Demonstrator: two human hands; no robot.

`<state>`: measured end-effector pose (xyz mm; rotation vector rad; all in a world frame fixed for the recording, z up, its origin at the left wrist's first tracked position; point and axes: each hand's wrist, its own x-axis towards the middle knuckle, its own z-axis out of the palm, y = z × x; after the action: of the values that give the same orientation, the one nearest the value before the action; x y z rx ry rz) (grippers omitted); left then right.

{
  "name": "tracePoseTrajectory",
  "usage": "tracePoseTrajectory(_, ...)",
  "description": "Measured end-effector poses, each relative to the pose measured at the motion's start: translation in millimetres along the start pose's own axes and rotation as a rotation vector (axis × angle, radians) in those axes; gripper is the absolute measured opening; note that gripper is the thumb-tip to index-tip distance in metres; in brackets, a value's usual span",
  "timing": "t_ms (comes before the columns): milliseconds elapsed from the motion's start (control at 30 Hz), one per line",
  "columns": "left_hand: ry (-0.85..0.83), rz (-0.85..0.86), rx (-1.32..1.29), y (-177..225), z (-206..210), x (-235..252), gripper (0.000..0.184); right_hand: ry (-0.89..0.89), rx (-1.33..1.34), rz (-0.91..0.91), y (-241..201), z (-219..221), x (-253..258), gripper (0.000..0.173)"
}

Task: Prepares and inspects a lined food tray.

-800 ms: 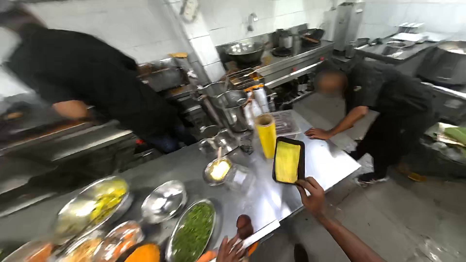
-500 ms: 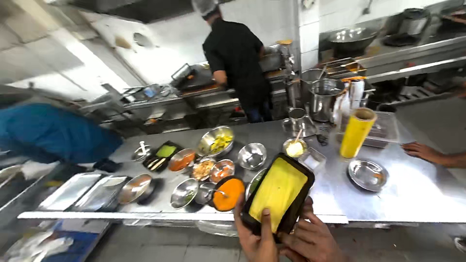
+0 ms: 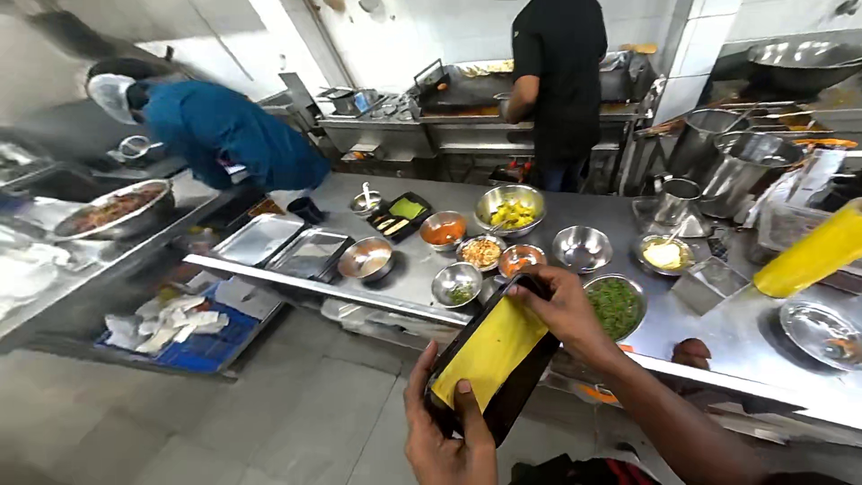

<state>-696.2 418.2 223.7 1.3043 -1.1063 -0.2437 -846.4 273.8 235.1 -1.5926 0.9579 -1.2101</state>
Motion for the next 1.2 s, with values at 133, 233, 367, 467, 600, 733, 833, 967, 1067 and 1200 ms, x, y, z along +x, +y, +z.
tracePoseTrajectory(133, 0.086, -0.015, 0.112, -21.9, -55.4, 31.5, 0.055, -0.104, 0.040, -0.012, -0.8, 81.5, 18.0, 0.011)
tracePoseTrajectory(233, 0.178, -0.065, 0.169, -38.4, -86.6, 50.1, 0.057, -0.189, 0.115, -0.042, 9.5, 135.5, 38.4, 0.011)
tracePoseTrajectory(367, 0.272, -0.123, 0.210, -57.9, -115.0, 72.2, 0.058, -0.311, 0.180, -0.042, 10.8, 190.8, 59.5, 0.017)
tracePoseTrajectory(467, 0.303, -0.128, 0.270, -76.0, -131.0, 92.8, 0.057, -0.359, 0.216, -0.059, 22.4, 230.5, 87.3, 0.018)
tracePoseTrajectory(600, 0.304, -0.103, 0.361, -103.2, -141.1, 129.6, 0.056, -0.348, 0.141, -0.084, 36.6, 273.0, 128.6, 0.009)
tracePoseTrajectory(733, 0.272, -0.034, 0.445, -131.5, -142.8, 180.5, 0.056, -0.311, 0.111, -0.129, 52.5, 307.4, 177.9, 0.008)
tracePoseTrajectory(833, 0.238, 0.020, 0.481, -151.3, -140.4, 227.2, 0.054, -0.285, 0.109, -0.145, 62.8, 325.6, 218.5, 0.017)
tracePoseTrajectory(967, 0.170, 0.042, 0.476, -172.3, -132.2, 288.8, 0.054, -0.219, 0.168, -0.208, 75.1, 337.1, 268.6, 0.025)
tracePoseTrajectory(1067, 0.106, 0.050, 0.436, -183.5, -123.9, 328.6, 0.054, -0.186, 0.165, -0.237, 86.4, 335.4, 299.9, 0.014)
tracePoseTrajectory(1200, 0.022, 0.059, 0.399, -191.0, -117.1, 365.3, 0.053, -0.149, 0.172, -0.211, 86.0, 331.2, 325.8, 0.019)
